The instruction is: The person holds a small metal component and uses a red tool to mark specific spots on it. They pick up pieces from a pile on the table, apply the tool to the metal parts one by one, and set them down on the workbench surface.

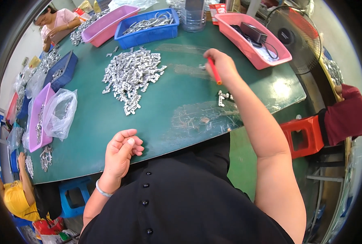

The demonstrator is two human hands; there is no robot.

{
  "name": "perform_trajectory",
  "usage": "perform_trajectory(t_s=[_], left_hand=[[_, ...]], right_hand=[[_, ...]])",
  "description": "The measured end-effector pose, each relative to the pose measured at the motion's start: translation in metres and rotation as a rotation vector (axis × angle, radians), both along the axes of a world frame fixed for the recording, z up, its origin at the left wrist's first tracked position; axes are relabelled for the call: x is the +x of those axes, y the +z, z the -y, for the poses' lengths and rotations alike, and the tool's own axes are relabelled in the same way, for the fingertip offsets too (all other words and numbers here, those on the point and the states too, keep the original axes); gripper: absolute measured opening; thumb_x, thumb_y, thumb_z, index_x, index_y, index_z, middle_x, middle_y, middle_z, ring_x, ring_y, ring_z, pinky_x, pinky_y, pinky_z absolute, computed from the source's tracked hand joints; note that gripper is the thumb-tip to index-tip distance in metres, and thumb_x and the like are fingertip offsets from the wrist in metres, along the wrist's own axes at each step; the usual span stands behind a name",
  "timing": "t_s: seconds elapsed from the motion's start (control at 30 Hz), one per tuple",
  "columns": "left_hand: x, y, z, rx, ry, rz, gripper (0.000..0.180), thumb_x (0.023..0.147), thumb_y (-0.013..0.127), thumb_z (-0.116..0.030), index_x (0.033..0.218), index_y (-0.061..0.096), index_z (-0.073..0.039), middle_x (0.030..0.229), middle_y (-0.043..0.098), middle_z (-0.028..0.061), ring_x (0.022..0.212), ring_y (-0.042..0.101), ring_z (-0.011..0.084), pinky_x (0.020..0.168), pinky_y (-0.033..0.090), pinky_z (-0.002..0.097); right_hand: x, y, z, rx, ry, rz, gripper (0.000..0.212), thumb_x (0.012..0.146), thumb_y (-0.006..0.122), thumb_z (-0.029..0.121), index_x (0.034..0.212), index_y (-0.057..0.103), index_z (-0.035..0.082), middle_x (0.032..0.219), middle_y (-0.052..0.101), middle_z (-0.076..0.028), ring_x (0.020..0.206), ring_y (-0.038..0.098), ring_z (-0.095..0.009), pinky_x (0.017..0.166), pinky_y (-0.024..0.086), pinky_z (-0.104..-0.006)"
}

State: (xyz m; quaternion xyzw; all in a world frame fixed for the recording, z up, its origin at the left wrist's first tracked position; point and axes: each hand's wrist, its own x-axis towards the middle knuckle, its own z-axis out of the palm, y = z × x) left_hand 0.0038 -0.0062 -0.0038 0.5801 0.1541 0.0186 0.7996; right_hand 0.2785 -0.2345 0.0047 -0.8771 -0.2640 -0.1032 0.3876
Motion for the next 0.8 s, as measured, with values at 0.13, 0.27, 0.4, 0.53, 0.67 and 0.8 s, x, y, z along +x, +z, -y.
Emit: perform_trajectory(t_s=[0.13,0.27,0.4,0.53,0.67,0.8], left_hand=[[-0.003,0.001,-0.010,-0.008,0.015,-0.029,0.021,0.086,0.047,-0.007,0.105,0.049,0.002,0.084,0.059,0.0087,0.069,0.058,0.0137,0.062,0.048,0.0244],[-0.002,0.001,-0.020,-0.005,0.007,-0.042,0.020,0.086,0.047,-0.008,0.104,0.050,0.001,0.084,0.059,0.0086,0.069,0.058,0.0134,0.061,0.048,0.0244],[0.004,0.002,-0.029,0.014,-0.016,-0.054,0.019,0.086,0.047,-0.008,0.103,0.051,0.001,0.082,0.059,0.0082,0.068,0.057,0.0126,0.061,0.048,0.0240],[0.012,0.004,-0.041,0.079,-0.030,-0.065,0.019,0.086,0.049,-0.009,0.102,0.051,0.001,0.081,0.059,0.0077,0.066,0.057,0.0118,0.059,0.047,0.0225],[0.021,0.007,-0.055,0.098,0.003,-0.082,0.018,0.086,0.049,-0.009,0.101,0.051,0.001,0.079,0.059,0.0069,0.064,0.056,0.0111,0.057,0.046,0.0215],[0.033,0.008,-0.065,0.117,0.021,-0.089,0.019,0.086,0.049,-0.009,0.101,0.051,0.002,0.078,0.058,0.0064,0.064,0.055,0.0108,0.056,0.046,0.0214]], right_hand=[[-0.006,0.011,-0.009,-0.202,-0.077,0.272,0.022,0.078,0.058,0.020,0.095,0.056,0.006,0.072,0.058,-0.014,0.069,0.056,-0.031,0.065,0.045,-0.0372],[-0.042,0.010,-0.050,0.038,0.160,-0.039,0.014,0.083,0.054,0.014,0.096,0.056,0.008,0.080,0.057,-0.014,0.066,0.054,-0.025,0.063,0.044,-0.0333],[-0.083,0.005,-0.094,-0.050,0.593,0.172,0.022,0.072,0.062,0.009,0.092,0.054,0.008,0.078,0.055,-0.011,0.076,0.053,-0.029,0.065,0.043,-0.0388],[-0.100,-0.001,-0.128,-0.078,0.679,0.097,0.027,0.068,0.063,0.003,0.092,0.052,0.006,0.082,0.055,-0.009,0.079,0.052,-0.027,0.067,0.044,-0.0359],[-0.100,-0.005,-0.142,-0.132,0.717,0.117,0.027,0.067,0.063,0.001,0.092,0.052,0.006,0.081,0.055,-0.007,0.079,0.051,-0.026,0.067,0.043,-0.0362],[-0.100,-0.006,-0.146,-0.164,0.697,0.141,0.027,0.067,0.062,0.000,0.091,0.052,0.006,0.080,0.055,-0.007,0.078,0.052,-0.025,0.066,0.043,-0.0359]])
